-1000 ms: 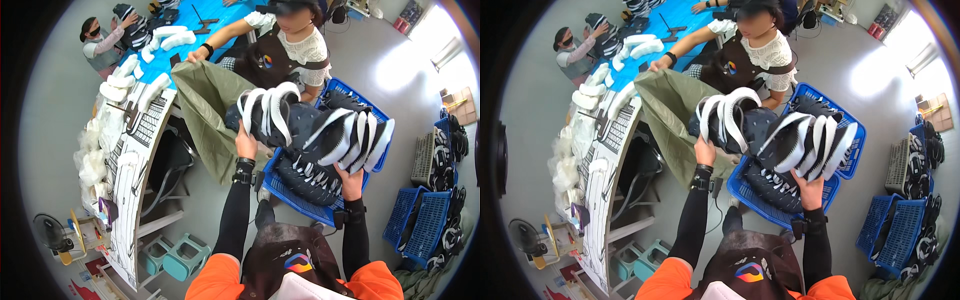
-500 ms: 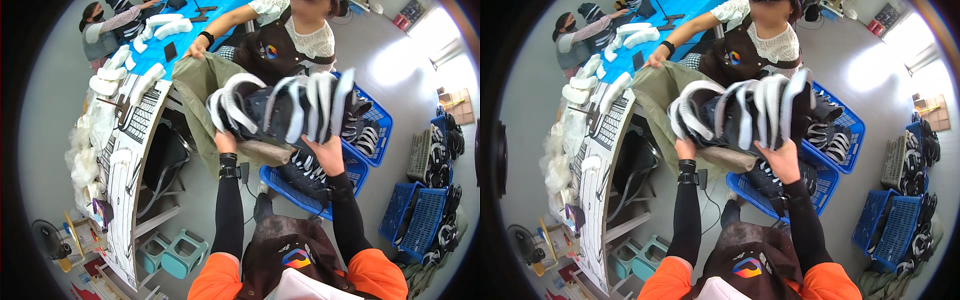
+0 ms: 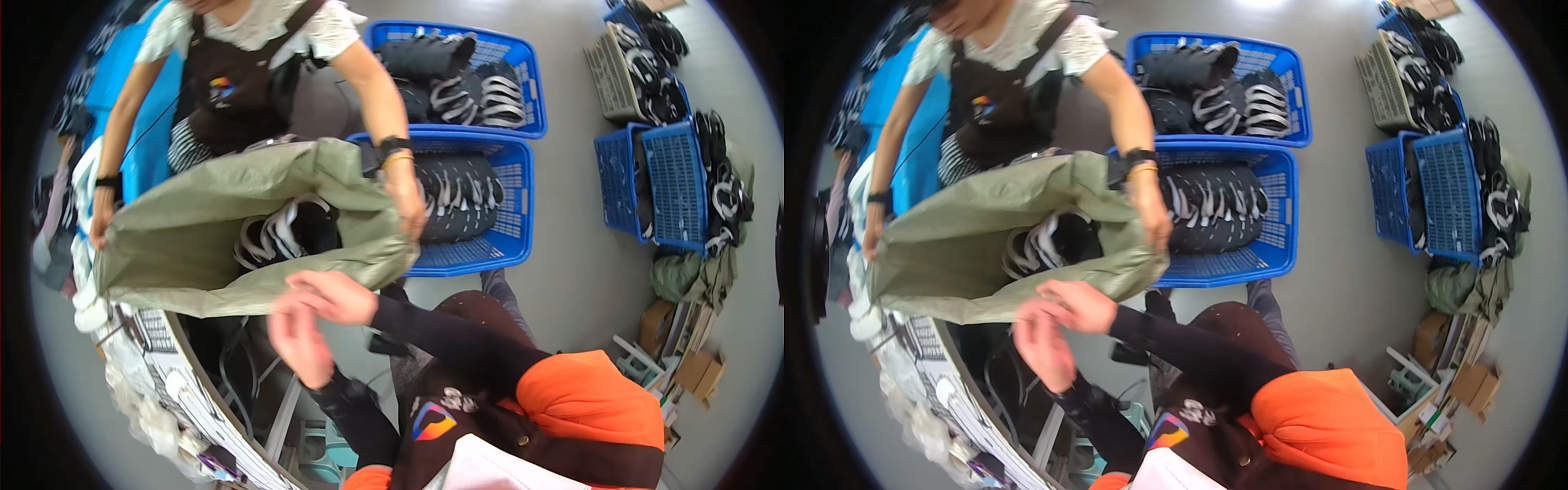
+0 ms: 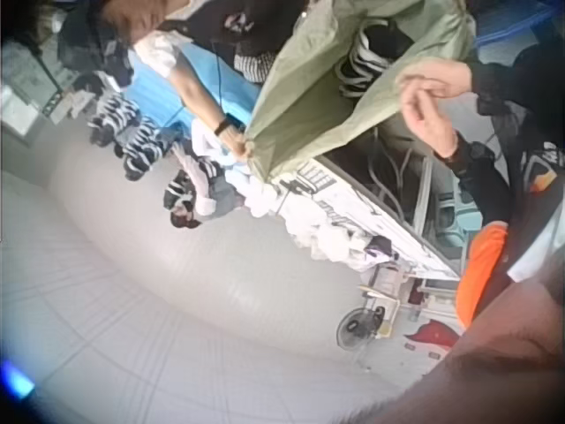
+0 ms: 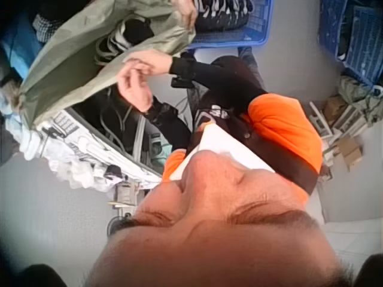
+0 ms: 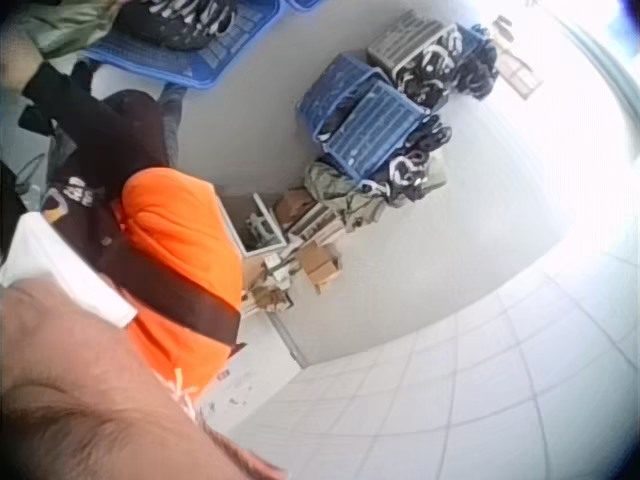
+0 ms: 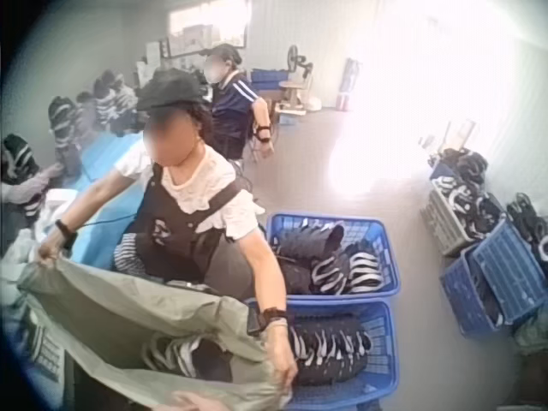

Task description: The person transfers stacks of shoe components from plastic baskets into a large bag held by another worker, and then moves empty and full baskets around the work area.

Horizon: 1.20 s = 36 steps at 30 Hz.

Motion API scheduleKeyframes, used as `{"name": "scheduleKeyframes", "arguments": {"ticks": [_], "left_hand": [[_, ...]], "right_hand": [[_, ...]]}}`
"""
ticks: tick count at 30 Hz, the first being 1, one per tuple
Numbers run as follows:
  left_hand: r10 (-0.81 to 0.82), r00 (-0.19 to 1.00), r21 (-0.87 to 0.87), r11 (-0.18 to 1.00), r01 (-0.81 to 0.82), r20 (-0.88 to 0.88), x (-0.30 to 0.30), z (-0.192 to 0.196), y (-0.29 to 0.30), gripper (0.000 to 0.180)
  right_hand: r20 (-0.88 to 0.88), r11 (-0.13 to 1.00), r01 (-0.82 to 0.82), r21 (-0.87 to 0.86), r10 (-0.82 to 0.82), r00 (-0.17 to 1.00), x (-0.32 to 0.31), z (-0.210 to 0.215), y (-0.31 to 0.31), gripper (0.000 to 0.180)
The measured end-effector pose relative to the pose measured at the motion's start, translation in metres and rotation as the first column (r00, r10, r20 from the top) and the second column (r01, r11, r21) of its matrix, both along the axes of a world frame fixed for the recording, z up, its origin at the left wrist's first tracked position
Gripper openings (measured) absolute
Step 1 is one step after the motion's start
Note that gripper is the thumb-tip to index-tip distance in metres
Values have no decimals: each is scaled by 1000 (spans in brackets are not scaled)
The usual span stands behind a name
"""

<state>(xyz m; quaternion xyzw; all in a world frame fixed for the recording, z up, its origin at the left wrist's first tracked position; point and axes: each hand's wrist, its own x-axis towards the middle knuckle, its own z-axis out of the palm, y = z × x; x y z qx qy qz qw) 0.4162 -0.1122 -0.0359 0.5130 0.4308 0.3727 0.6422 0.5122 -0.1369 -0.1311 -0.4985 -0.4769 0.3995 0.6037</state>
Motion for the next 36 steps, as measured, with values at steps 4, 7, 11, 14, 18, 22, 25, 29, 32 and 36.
{"name": "scheduleKeyframes", "arguments": {"ticks": [4,7,11,14,18,22,25,29,32,36], "left_hand": [[-772,563,-517,366,774,295,91,-64,-81,20],[-709,639,-542,426,725,298,163,-203,-133,43],[-455,730,-578,809,101,-510,214,-454,-108,106],[-244,528,-264,964,38,-814,245,-539,-72,139],[-238,81,-233,970,68,-968,318,-581,-68,151],[-236,43,-229,965,129,-971,341,-629,-70,148],[-218,7,-215,966,140,-976,314,-665,-46,140],[-159,-244,-207,961,182,-957,336,-685,-52,123],[-279,-167,-305,938,162,-946,341,-688,-44,85],[-145,2,-133,910,392,-989,287,-673,-19,30]], "right_hand": [[-361,793,243,-559,-497,789,165,-40,-148,26],[317,415,645,-642,-622,716,297,-203,-266,34],[478,236,663,-710,-531,700,404,-338,-307,60],[464,234,561,-794,-363,808,438,-405,-287,75],[445,187,481,-856,-205,872,474,-493,-267,93],[395,203,460,-864,-292,871,498,-558,-272,84],[90,383,179,-906,-240,967,488,-557,-247,53],[125,481,234,-845,-247,961,483,-563,-261,53],[72,523,208,-826,-268,961,489,-563,-280,44],[-67,706,148,-693,-267,961,451,-510,-267,36]]}}
